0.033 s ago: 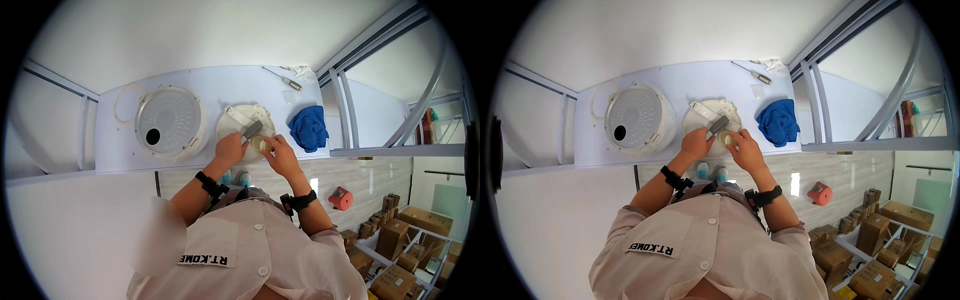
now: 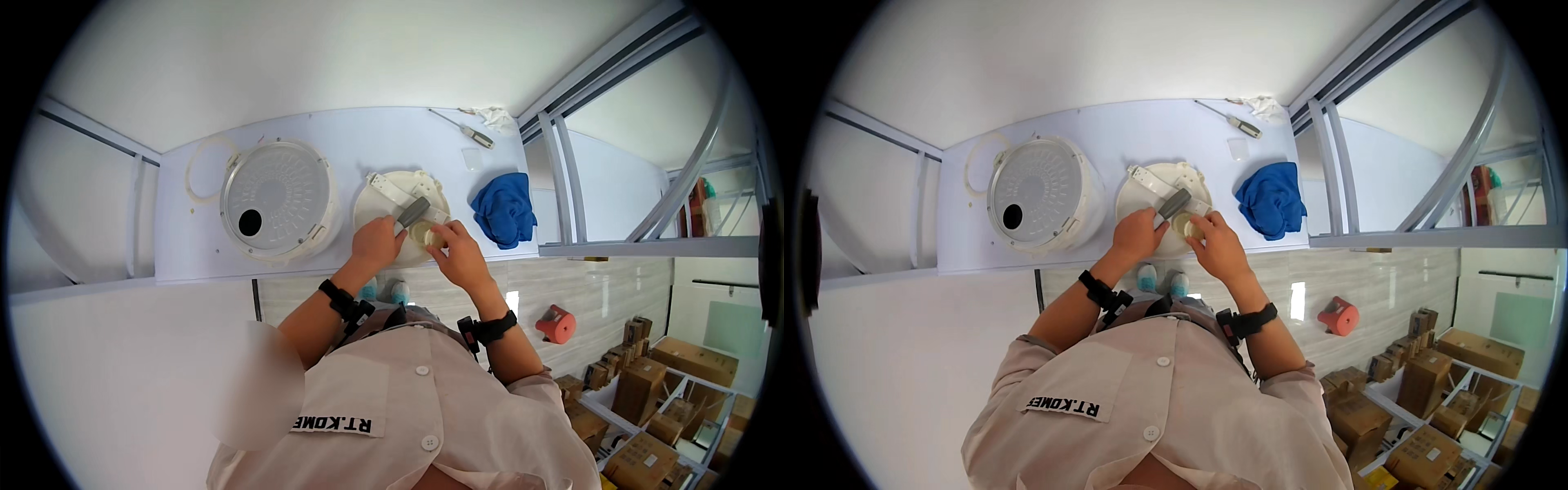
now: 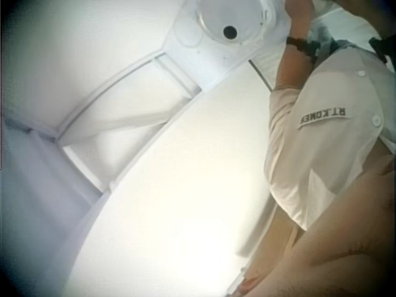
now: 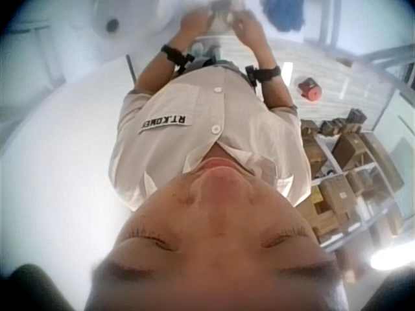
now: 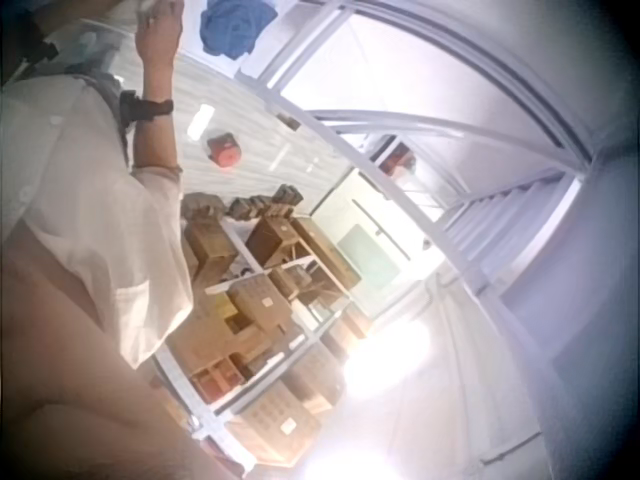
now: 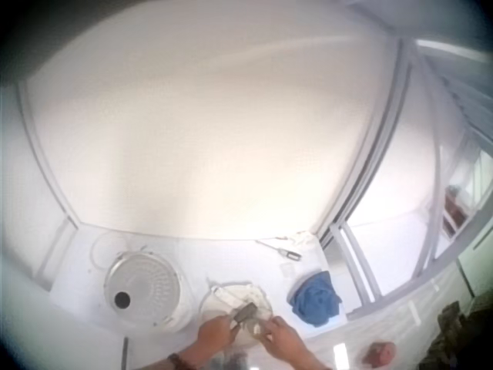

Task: The person uses a screwdriver to fasten screws into a white plastic light fixture base and then attaches a circular cover. The person also handles a small cylindrical component and secures it to the fixture.

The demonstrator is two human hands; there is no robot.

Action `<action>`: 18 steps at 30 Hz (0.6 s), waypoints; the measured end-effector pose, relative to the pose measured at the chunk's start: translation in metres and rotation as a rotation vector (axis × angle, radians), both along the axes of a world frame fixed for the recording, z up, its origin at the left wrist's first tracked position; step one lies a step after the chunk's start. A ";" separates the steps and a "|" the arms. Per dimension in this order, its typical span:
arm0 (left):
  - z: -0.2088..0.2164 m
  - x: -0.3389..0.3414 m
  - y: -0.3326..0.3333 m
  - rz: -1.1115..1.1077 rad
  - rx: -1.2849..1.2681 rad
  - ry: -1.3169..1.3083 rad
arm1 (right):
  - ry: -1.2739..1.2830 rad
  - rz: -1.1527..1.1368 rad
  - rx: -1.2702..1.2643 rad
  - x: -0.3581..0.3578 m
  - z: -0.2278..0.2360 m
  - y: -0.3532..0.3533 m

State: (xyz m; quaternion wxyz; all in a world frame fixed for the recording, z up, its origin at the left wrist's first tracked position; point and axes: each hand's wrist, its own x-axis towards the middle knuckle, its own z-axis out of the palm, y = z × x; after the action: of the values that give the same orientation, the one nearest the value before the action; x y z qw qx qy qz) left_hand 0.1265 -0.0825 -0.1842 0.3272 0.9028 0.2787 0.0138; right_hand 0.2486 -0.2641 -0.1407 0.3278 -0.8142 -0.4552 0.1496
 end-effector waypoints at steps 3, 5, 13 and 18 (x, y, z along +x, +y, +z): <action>-0.003 0.000 0.000 -0.001 -0.009 -0.019 | -0.029 -0.003 -0.041 -0.001 -0.004 0.003; -0.003 0.001 0.000 0.003 -0.015 -0.011 | -0.044 -0.004 -0.053 -0.002 -0.004 0.008; -0.005 0.001 0.002 0.019 -0.021 0.005 | -0.060 0.030 -0.061 -0.004 -0.012 0.027; -0.004 0.001 -0.001 0.016 -0.015 0.012 | 0.559 -0.045 0.123 0.009 -0.007 0.020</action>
State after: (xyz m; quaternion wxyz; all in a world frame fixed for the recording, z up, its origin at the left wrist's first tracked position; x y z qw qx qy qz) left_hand 0.1277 -0.0830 -0.1883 0.3320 0.8982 0.2880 0.0088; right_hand 0.2580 -0.2445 -0.1480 0.4926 -0.7299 -0.3372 0.3329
